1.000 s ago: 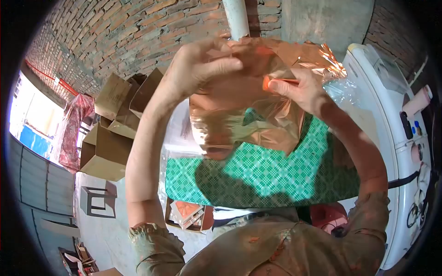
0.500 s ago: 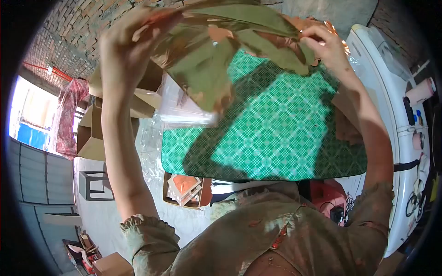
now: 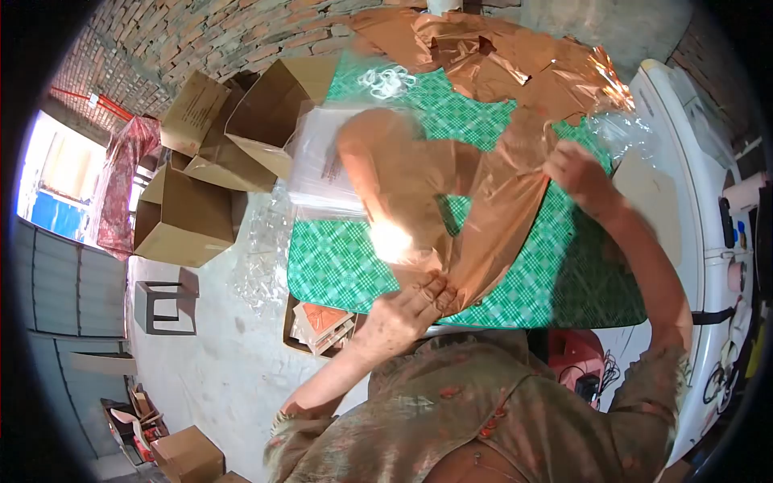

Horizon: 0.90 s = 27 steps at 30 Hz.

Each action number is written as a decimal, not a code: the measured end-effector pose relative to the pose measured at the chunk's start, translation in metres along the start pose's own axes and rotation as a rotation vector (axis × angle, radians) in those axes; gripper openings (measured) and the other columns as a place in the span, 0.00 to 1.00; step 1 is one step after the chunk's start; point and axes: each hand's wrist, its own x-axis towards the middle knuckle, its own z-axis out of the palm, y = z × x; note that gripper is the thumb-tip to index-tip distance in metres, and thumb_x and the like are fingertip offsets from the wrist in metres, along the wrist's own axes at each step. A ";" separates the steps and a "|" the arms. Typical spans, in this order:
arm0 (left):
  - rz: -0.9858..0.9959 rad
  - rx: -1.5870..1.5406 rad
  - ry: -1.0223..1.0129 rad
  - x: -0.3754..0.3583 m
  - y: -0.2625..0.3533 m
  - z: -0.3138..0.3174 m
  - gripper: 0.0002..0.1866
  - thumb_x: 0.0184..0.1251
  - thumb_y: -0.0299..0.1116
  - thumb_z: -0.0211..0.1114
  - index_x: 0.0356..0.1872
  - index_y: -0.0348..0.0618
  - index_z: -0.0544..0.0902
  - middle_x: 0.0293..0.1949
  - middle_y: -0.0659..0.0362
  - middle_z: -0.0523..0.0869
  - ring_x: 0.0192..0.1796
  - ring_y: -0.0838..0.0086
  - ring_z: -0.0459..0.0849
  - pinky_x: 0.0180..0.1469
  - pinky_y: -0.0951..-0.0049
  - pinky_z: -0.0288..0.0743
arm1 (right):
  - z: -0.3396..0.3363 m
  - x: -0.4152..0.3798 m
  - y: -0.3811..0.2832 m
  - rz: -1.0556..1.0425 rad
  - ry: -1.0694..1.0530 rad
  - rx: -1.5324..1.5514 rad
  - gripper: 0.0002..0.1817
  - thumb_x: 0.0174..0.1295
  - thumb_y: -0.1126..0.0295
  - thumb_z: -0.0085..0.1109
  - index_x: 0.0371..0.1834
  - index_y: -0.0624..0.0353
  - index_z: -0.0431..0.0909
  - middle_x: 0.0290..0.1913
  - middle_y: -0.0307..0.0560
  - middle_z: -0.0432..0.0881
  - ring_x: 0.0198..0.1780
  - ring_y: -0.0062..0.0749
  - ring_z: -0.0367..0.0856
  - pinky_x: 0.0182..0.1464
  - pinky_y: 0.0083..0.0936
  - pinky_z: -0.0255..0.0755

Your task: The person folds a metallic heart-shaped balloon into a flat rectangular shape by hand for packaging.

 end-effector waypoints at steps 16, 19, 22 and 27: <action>-0.030 -0.305 -0.145 0.013 -0.015 -0.005 0.36 0.60 0.60 0.79 0.60 0.42 0.90 0.64 0.53 0.88 0.62 0.59 0.84 0.57 0.54 0.78 | 0.021 0.034 0.012 0.159 -0.181 0.163 0.05 0.56 0.80 0.63 0.35 0.61 0.81 0.37 0.50 0.78 0.49 0.53 0.79 0.51 0.41 0.80; -0.053 -0.215 -0.126 0.035 -0.038 -0.013 0.31 0.61 0.53 0.80 0.59 0.42 0.90 0.58 0.54 0.89 0.58 0.58 0.84 0.49 0.59 0.80 | 0.050 0.094 0.032 0.108 -0.009 0.208 0.03 0.61 0.77 0.62 0.38 0.62 0.82 0.42 0.50 0.81 0.51 0.50 0.80 0.53 0.41 0.80; -0.047 -0.120 -0.068 0.065 -0.073 -0.018 0.21 0.66 0.41 0.78 0.57 0.43 0.91 0.50 0.54 0.88 0.58 0.59 0.87 0.48 0.60 0.83 | 0.109 0.151 0.052 0.080 0.046 0.117 0.09 0.65 0.78 0.59 0.46 0.63 0.83 0.49 0.49 0.83 0.57 0.48 0.81 0.59 0.39 0.82; -0.114 -0.099 0.082 0.127 -0.157 -0.011 0.18 0.70 0.34 0.74 0.58 0.42 0.89 0.56 0.50 0.89 0.55 0.52 0.89 0.56 0.55 0.85 | 0.197 0.233 0.079 0.221 0.256 0.081 0.09 0.67 0.76 0.57 0.48 0.65 0.82 0.53 0.52 0.85 0.59 0.50 0.83 0.61 0.42 0.81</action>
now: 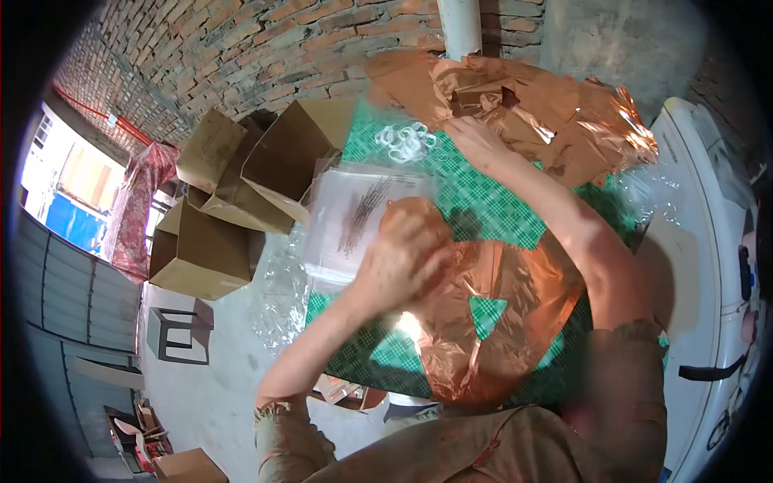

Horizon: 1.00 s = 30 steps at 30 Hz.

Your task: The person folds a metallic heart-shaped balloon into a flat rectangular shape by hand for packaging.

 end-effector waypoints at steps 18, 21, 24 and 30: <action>-0.203 -0.022 0.139 0.161 -0.205 0.105 0.23 0.69 0.34 0.72 0.65 0.44 0.87 0.63 0.48 0.88 0.61 0.48 0.88 0.64 0.53 0.82 | 0.051 0.036 0.045 0.178 -0.051 0.072 0.09 0.64 0.79 0.58 0.45 0.63 0.83 0.40 0.59 0.89 0.49 0.58 0.88 0.52 0.50 0.83; -0.244 -0.003 0.161 0.173 -0.212 0.113 0.18 0.70 0.35 0.72 0.59 0.44 0.90 0.58 0.47 0.91 0.58 0.48 0.89 0.61 0.54 0.82 | 0.043 0.037 0.047 0.279 -0.054 0.140 0.08 0.68 0.76 0.57 0.46 0.62 0.84 0.40 0.62 0.90 0.47 0.62 0.90 0.50 0.54 0.82; -0.329 -0.059 0.179 0.182 -0.214 0.118 0.13 0.71 0.37 0.72 0.52 0.44 0.94 0.49 0.47 0.94 0.51 0.46 0.91 0.57 0.54 0.84 | 0.035 0.041 0.045 0.320 -0.111 0.154 0.09 0.72 0.72 0.55 0.48 0.59 0.84 0.40 0.64 0.90 0.47 0.64 0.90 0.50 0.55 0.82; -0.533 -0.244 0.230 0.181 -0.217 0.121 0.13 0.73 0.38 0.76 0.50 0.41 0.95 0.37 0.51 0.96 0.38 0.65 0.93 0.47 0.65 0.84 | 0.038 0.044 0.051 0.387 -0.113 0.209 0.13 0.75 0.62 0.56 0.44 0.58 0.86 0.41 0.61 0.91 0.48 0.64 0.89 0.50 0.54 0.81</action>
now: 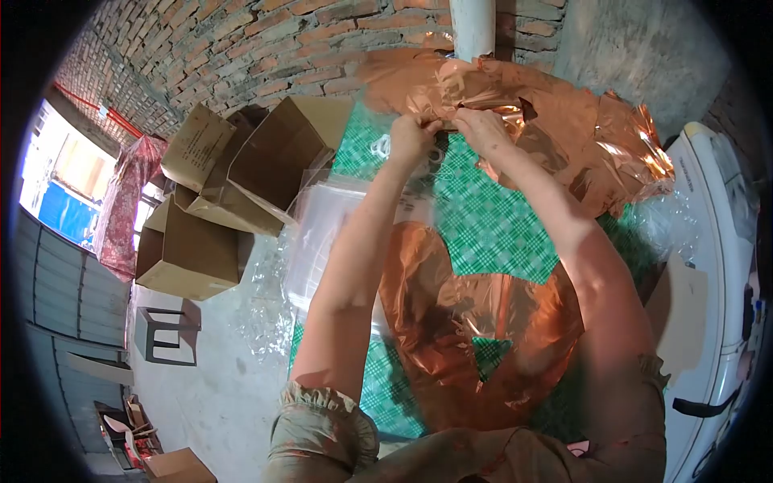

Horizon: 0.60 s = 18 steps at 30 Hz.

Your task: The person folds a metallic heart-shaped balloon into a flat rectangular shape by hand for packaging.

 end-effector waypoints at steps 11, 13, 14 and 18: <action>-0.264 -0.538 -0.012 -0.008 -0.015 0.002 0.11 0.70 0.31 0.80 0.46 0.34 0.95 0.38 0.59 0.95 0.37 0.79 0.88 0.41 0.75 0.81 | 0.005 -0.006 -0.002 -0.078 0.134 0.237 0.12 0.68 0.60 0.70 0.41 0.58 0.89 0.39 0.56 0.91 0.44 0.57 0.89 0.48 0.49 0.79; -0.263 -0.574 -0.007 -0.008 -0.017 0.002 0.10 0.69 0.29 0.80 0.45 0.34 0.94 0.38 0.60 0.95 0.37 0.80 0.88 0.41 0.76 0.81 | 0.015 -0.004 0.000 -0.082 0.243 0.250 0.11 0.67 0.62 0.72 0.40 0.59 0.88 0.39 0.55 0.91 0.44 0.57 0.89 0.48 0.48 0.80; -0.255 -0.580 0.009 -0.008 -0.018 0.003 0.09 0.69 0.29 0.79 0.45 0.33 0.94 0.37 0.59 0.95 0.35 0.79 0.88 0.39 0.75 0.81 | 0.019 -0.003 0.001 -0.031 0.217 0.264 0.11 0.66 0.62 0.72 0.40 0.59 0.88 0.39 0.55 0.91 0.44 0.56 0.89 0.48 0.47 0.80; -0.220 -0.474 0.029 -0.013 -0.009 -0.002 0.08 0.68 0.26 0.78 0.44 0.33 0.92 0.34 0.57 0.94 0.32 0.78 0.88 0.36 0.73 0.81 | 0.016 0.001 -0.005 0.148 0.095 0.358 0.11 0.64 0.64 0.74 0.40 0.60 0.87 0.39 0.53 0.91 0.44 0.51 0.90 0.47 0.43 0.81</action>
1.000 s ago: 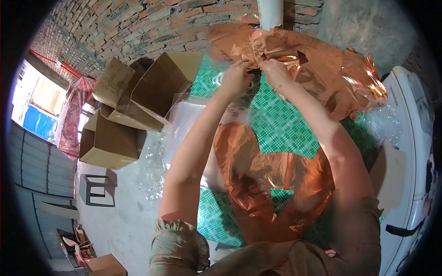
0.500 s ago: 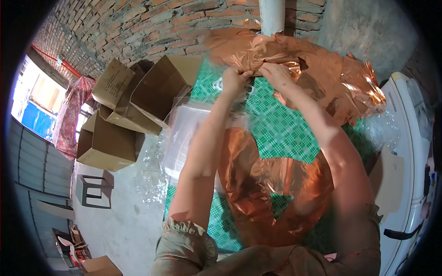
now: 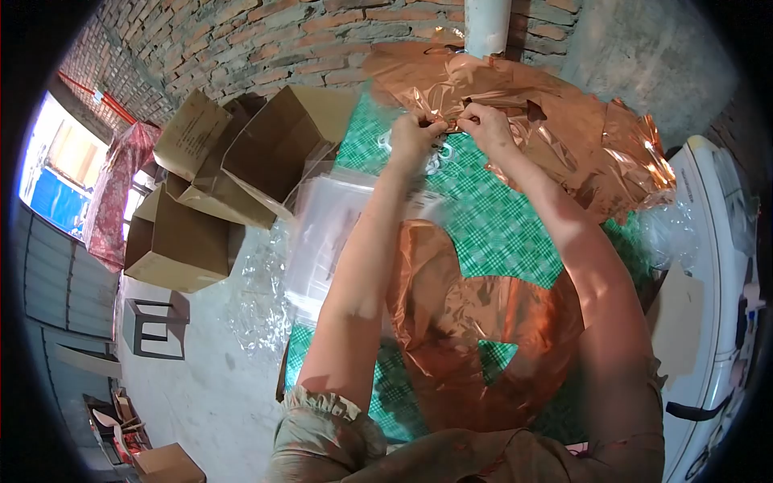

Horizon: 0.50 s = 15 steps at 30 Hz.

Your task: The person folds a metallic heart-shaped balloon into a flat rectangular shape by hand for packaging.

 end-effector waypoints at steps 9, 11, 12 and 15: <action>0.039 0.018 -0.027 0.004 -0.008 -0.001 0.08 0.68 0.28 0.80 0.43 0.35 0.92 0.38 0.60 0.94 0.38 0.78 0.89 0.43 0.75 0.84 | -0.002 0.001 -0.016 -0.077 0.166 0.148 0.10 0.60 0.69 0.78 0.38 0.60 0.85 0.37 0.46 0.88 0.40 0.39 0.86 0.45 0.37 0.80; 0.034 0.004 -0.026 0.005 -0.009 -0.001 0.07 0.69 0.27 0.80 0.43 0.35 0.91 0.38 0.59 0.94 0.38 0.78 0.89 0.43 0.75 0.84 | -0.011 -0.007 -0.025 -0.199 0.231 0.082 0.09 0.61 0.69 0.77 0.39 0.59 0.86 0.37 0.46 0.86 0.41 0.40 0.84 0.45 0.37 0.80; 0.033 -0.023 -0.026 0.006 -0.011 0.000 0.07 0.69 0.26 0.79 0.43 0.35 0.91 0.38 0.59 0.94 0.38 0.78 0.89 0.43 0.75 0.84 | -0.015 -0.012 -0.025 -0.224 0.216 0.050 0.09 0.61 0.69 0.77 0.40 0.58 0.86 0.37 0.46 0.85 0.42 0.41 0.84 0.47 0.37 0.79; 0.061 -0.040 -0.016 0.010 -0.018 0.001 0.07 0.70 0.26 0.78 0.43 0.36 0.90 0.39 0.59 0.94 0.39 0.78 0.89 0.43 0.76 0.83 | -0.016 -0.017 -0.020 -0.413 0.172 -0.128 0.09 0.62 0.68 0.76 0.41 0.57 0.88 0.41 0.45 0.84 0.47 0.44 0.81 0.52 0.40 0.77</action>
